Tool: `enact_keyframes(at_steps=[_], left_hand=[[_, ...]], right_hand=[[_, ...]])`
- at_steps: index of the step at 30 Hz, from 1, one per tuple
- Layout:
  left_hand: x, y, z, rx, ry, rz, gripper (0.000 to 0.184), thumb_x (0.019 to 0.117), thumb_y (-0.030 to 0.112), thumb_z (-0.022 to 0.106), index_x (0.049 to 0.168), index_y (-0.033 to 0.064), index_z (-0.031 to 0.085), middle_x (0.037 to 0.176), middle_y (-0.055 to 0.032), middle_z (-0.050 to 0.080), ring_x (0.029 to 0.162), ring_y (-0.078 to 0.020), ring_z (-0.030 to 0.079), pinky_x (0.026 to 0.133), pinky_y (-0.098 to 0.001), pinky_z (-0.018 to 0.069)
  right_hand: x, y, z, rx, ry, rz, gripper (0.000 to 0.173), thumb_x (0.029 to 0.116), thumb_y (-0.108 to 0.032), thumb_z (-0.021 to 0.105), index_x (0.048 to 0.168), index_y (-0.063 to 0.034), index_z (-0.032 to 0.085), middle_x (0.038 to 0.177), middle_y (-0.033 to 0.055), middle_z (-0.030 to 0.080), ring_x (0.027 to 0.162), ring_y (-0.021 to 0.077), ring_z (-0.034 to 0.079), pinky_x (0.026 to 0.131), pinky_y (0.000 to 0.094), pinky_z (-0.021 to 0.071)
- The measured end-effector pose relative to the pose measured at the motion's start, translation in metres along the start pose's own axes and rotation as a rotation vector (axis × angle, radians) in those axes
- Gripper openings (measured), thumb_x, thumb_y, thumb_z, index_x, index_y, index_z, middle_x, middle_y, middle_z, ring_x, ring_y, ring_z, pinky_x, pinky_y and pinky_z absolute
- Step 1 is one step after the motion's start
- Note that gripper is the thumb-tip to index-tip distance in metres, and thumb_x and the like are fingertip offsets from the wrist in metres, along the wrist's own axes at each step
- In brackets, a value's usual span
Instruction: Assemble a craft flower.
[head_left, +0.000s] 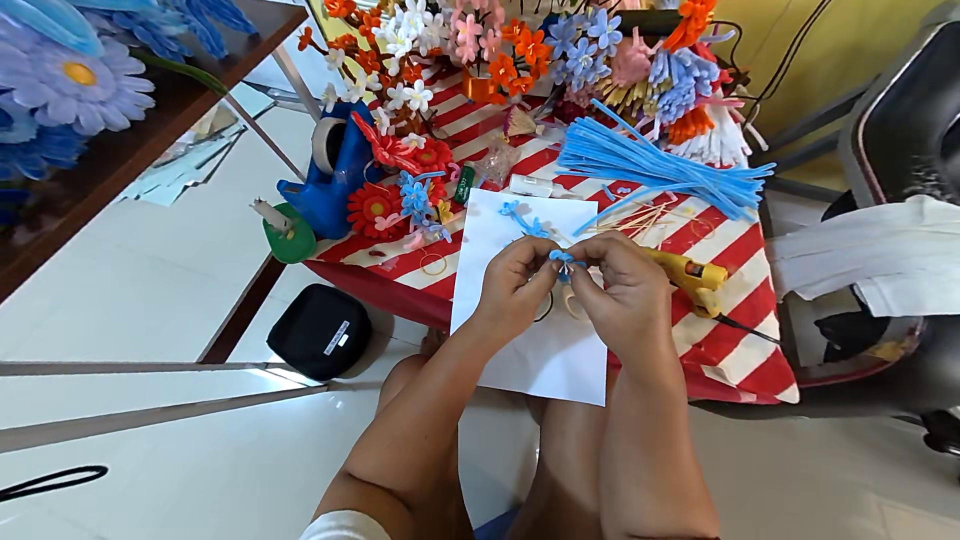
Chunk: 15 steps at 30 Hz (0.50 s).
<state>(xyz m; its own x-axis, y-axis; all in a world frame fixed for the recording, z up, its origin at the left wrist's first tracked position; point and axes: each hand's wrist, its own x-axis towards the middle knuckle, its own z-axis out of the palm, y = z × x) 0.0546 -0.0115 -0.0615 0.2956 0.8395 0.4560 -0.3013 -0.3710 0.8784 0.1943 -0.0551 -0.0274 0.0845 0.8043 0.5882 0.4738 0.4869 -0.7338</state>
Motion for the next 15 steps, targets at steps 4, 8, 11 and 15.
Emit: enact_keyframes(at_steps=[4, 8, 11, 15], left_hand=[[0.0004, 0.0004, 0.0019, 0.010, 0.008, -0.009, 0.011, 0.0962, -0.003, 0.055, 0.100, -0.0023, 0.065, 0.090, 0.0001, 0.064, 0.081, -0.0007, 0.062, 0.078, -0.0199, 0.0555], [0.0003, -0.0001, 0.0029, 0.010, 0.011, -0.014, 0.011, 0.0960, -0.003, 0.055, 0.100, -0.0020, 0.065, 0.090, 0.0002, 0.064, 0.081, -0.0009, 0.062, 0.078, -0.0202, 0.0553], [0.0000, -0.0012, 0.0028, 0.022, 0.013, -0.014, 0.011, 0.0962, -0.002, 0.055, 0.100, -0.0019, 0.065, 0.090, 0.0002, 0.064, 0.081, -0.0008, 0.062, 0.078, -0.0202, 0.0552], [-0.0008, -0.0019, 0.0046, 0.021, 0.052, 0.003, 0.010, 0.0968, -0.001, 0.057, 0.100, -0.0019, 0.066, 0.091, 0.0001, 0.065, 0.082, -0.0011, 0.063, 0.079, -0.0209, 0.0560]], right_hand=[[0.0003, 0.0008, 0.0002, -0.008, 0.004, 0.001, 0.011, 0.0869, -0.001, 0.063, 0.095, -0.0014, 0.070, 0.093, 0.0024, 0.065, 0.084, 0.0033, 0.064, 0.077, 0.0192, 0.0577], [0.0000, 0.0011, 0.0000, -0.006, 0.006, -0.001, 0.011, 0.0869, 0.000, 0.063, 0.095, -0.0010, 0.070, 0.093, 0.0027, 0.065, 0.084, 0.0033, 0.064, 0.077, 0.0191, 0.0577], [-0.0001, 0.0023, 0.0008, -0.013, 0.004, -0.003, 0.011, 0.0870, 0.000, 0.062, 0.095, -0.0009, 0.070, 0.093, 0.0028, 0.065, 0.084, 0.0034, 0.064, 0.077, 0.0191, 0.0576], [0.0007, 0.0027, 0.0018, -0.014, 0.019, -0.013, 0.011, 0.0877, -0.001, 0.062, 0.096, -0.0004, 0.070, 0.095, 0.0036, 0.066, 0.086, 0.0035, 0.064, 0.078, 0.0187, 0.0573]])
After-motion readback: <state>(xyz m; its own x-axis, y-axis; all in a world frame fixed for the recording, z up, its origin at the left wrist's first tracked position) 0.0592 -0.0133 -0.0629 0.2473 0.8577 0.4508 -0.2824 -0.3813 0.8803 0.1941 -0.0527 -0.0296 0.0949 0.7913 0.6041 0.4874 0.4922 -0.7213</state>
